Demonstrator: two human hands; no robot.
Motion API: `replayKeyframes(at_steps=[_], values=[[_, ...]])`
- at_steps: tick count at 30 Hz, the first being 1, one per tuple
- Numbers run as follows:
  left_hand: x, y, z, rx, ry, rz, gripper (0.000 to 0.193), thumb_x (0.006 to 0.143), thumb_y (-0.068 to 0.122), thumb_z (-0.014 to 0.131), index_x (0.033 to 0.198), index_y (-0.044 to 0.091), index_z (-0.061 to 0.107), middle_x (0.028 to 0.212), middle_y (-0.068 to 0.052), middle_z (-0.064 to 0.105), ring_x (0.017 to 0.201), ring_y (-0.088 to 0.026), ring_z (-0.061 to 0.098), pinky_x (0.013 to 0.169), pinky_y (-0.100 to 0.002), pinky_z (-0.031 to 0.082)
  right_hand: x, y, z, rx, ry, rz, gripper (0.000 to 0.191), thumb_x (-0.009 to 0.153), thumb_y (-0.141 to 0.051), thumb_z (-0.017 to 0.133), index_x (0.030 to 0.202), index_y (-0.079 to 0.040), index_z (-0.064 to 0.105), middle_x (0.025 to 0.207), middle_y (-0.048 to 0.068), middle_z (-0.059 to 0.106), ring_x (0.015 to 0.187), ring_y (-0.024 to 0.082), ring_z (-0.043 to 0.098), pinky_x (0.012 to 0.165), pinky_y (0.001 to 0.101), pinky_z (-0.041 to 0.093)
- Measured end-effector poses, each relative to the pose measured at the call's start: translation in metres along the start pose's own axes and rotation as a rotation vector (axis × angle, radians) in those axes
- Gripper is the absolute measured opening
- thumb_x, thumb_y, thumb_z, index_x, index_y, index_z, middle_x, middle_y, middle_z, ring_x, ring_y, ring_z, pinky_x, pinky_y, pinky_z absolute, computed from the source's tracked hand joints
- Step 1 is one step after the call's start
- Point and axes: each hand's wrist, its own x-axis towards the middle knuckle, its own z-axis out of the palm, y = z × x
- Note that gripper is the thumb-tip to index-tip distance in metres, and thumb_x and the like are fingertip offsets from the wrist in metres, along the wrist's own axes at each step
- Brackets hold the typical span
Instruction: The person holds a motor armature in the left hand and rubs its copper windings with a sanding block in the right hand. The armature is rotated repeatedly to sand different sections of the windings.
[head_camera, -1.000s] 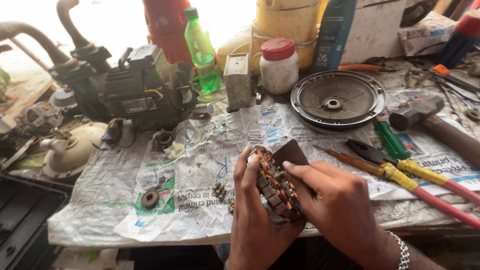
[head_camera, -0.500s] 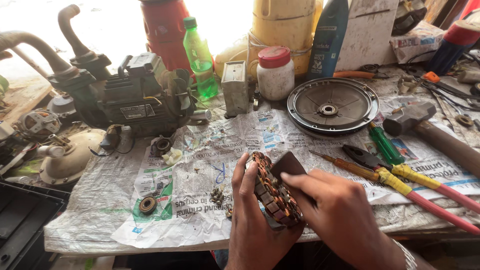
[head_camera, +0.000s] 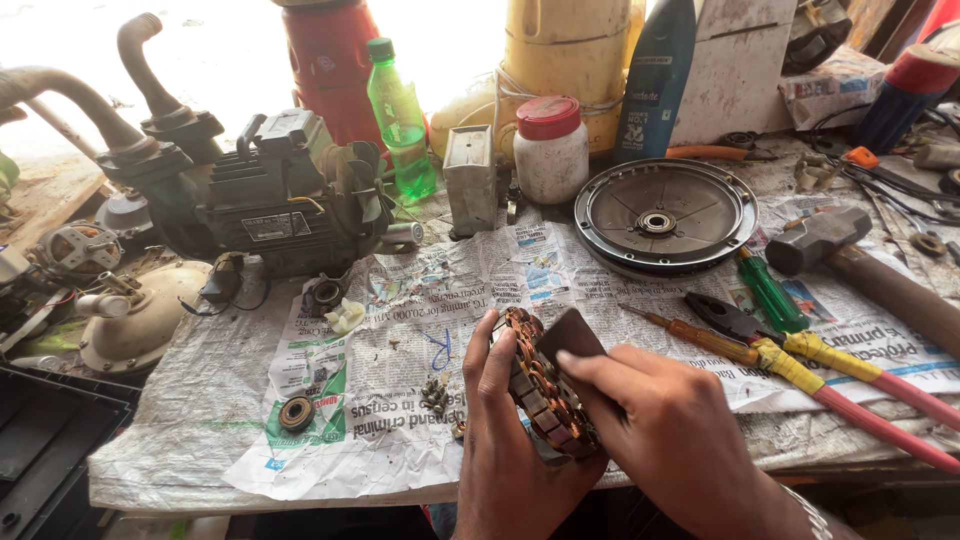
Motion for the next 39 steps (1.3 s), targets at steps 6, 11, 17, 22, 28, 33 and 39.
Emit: replayKeyframes(at_steps=[6, 11, 17, 22, 28, 33, 39], values=[[-0.0002, -0.0003, 0.0008, 0.0, 0.016, 0.016, 0.111, 0.07, 0.025, 0.093, 0.152, 0.0, 0.023, 0.157, -0.036, 0.029, 0.144, -0.053, 0.046, 0.113, -0.057, 0.048, -0.0005, 0.0014, -0.0014, -0.012, 0.027, -0.037, 0.029, 0.077, -0.005, 0.076, 0.106, -0.005, 0.077, 0.079, 0.011, 0.071, 0.068, 0.029, 0.072, 0.059, 0.0371, 0.055], [-0.0005, -0.0005, 0.0015, 0.025, 0.013, 0.019, 0.11, 0.07, 0.026, 0.092, 0.152, 0.0, 0.023, 0.158, -0.036, 0.029, 0.144, -0.055, 0.044, 0.113, -0.059, 0.046, 0.0011, 0.0012, -0.0037, -0.06, -0.063, 0.026, 0.025, 0.076, -0.008, 0.077, 0.101, -0.008, 0.079, 0.074, 0.01, 0.07, 0.065, 0.029, 0.071, 0.058, 0.0382, 0.054], [0.0002, 0.0, 0.0009, -0.008, 0.02, 0.026, 0.11, 0.073, 0.029, 0.093, 0.153, 0.0, 0.023, 0.158, -0.037, 0.029, 0.144, -0.054, 0.046, 0.113, -0.058, 0.047, 0.0018, -0.0005, -0.0041, -0.015, 0.019, -0.031, 0.029, 0.077, -0.005, 0.075, 0.106, -0.005, 0.077, 0.078, 0.012, 0.07, 0.067, 0.03, 0.071, 0.059, 0.0381, 0.054], [-0.0005, 0.002, 0.0003, 0.05, 0.038, 0.045, 0.111, 0.07, 0.026, 0.092, 0.153, -0.001, 0.024, 0.158, -0.036, 0.031, 0.145, -0.055, 0.044, 0.116, -0.059, 0.045, -0.0003, -0.0002, -0.0041, -0.018, -0.007, -0.01, 0.027, 0.077, -0.005, 0.076, 0.104, -0.006, 0.078, 0.078, 0.011, 0.072, 0.066, 0.029, 0.072, 0.057, 0.037, 0.055], [0.0014, 0.0017, -0.0002, 0.023, 0.028, 0.037, 0.111, 0.07, 0.023, 0.094, 0.152, -0.001, 0.023, 0.157, -0.036, 0.03, 0.145, -0.054, 0.044, 0.115, -0.058, 0.044, 0.0016, 0.001, -0.0035, -0.027, -0.002, -0.012, 0.026, 0.076, -0.006, 0.077, 0.102, -0.006, 0.078, 0.076, 0.01, 0.071, 0.065, 0.027, 0.072, 0.058, 0.0366, 0.055], [0.0007, 0.0042, 0.001, 0.013, 0.028, 0.016, 0.113, 0.066, 0.02, 0.093, 0.153, 0.0, 0.024, 0.157, -0.035, 0.03, 0.145, -0.053, 0.044, 0.114, -0.056, 0.047, 0.0036, 0.0003, -0.0062, -0.007, 0.014, -0.019, 0.028, 0.077, -0.004, 0.076, 0.105, -0.005, 0.078, 0.077, 0.011, 0.071, 0.064, 0.027, 0.072, 0.056, 0.0354, 0.054], [0.0022, 0.005, 0.0003, 0.003, 0.029, 0.033, 0.113, 0.067, 0.017, 0.093, 0.155, 0.003, 0.023, 0.159, -0.035, 0.03, 0.146, -0.051, 0.045, 0.115, -0.056, 0.048, 0.0042, -0.0047, -0.0068, -0.065, 0.044, -0.031, 0.024, 0.078, -0.009, 0.078, 0.102, -0.006, 0.078, 0.079, 0.01, 0.073, 0.065, 0.026, 0.072, 0.057, 0.034, 0.054]])
